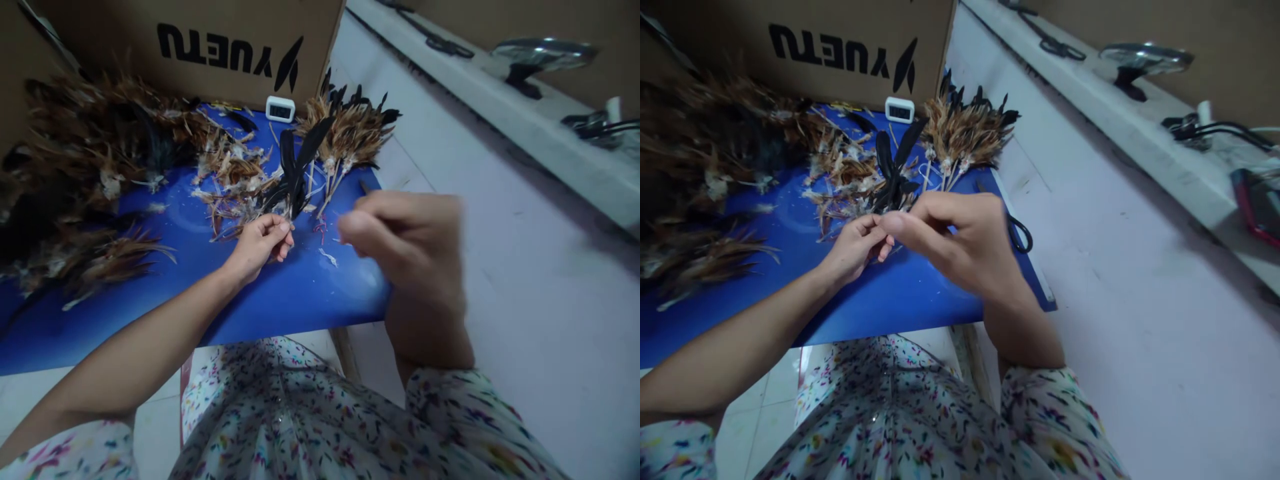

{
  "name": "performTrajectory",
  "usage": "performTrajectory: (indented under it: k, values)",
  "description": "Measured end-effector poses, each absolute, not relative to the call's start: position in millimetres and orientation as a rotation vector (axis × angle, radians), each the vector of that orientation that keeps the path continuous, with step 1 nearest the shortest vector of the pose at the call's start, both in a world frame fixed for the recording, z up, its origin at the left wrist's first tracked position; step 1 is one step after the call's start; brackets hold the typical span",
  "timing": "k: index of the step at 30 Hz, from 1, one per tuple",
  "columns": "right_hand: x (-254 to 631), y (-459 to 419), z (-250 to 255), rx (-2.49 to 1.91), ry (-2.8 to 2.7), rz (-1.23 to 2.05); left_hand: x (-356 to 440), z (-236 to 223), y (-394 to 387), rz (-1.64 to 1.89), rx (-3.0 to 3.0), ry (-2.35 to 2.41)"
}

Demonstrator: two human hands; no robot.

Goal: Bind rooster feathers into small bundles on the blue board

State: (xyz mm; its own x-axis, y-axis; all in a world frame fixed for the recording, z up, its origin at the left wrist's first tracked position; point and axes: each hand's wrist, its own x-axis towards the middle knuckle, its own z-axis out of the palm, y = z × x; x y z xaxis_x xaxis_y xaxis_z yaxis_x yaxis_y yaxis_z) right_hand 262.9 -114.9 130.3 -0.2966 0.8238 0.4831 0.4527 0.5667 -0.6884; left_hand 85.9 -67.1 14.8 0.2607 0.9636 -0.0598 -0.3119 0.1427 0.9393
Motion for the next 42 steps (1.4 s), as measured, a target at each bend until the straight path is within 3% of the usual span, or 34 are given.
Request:
performTrajectory:
  k: [7,16,30,42]
  values:
    - [257,-48,44,-1.280,-1.841,0.751,87,10,-67,1.095,1.059,0.819]
    - [247,-43,14,-1.110,-1.587,1.049,83,5,-64,0.996,1.087,0.902]
    - [249,-40,12,-1.028,-1.680,0.927,59,14,-61,1.117,1.114,1.014]
    - [242,-23,-5,-1.037,-2.251,0.344,41,12,-50,1.405,1.024,0.957]
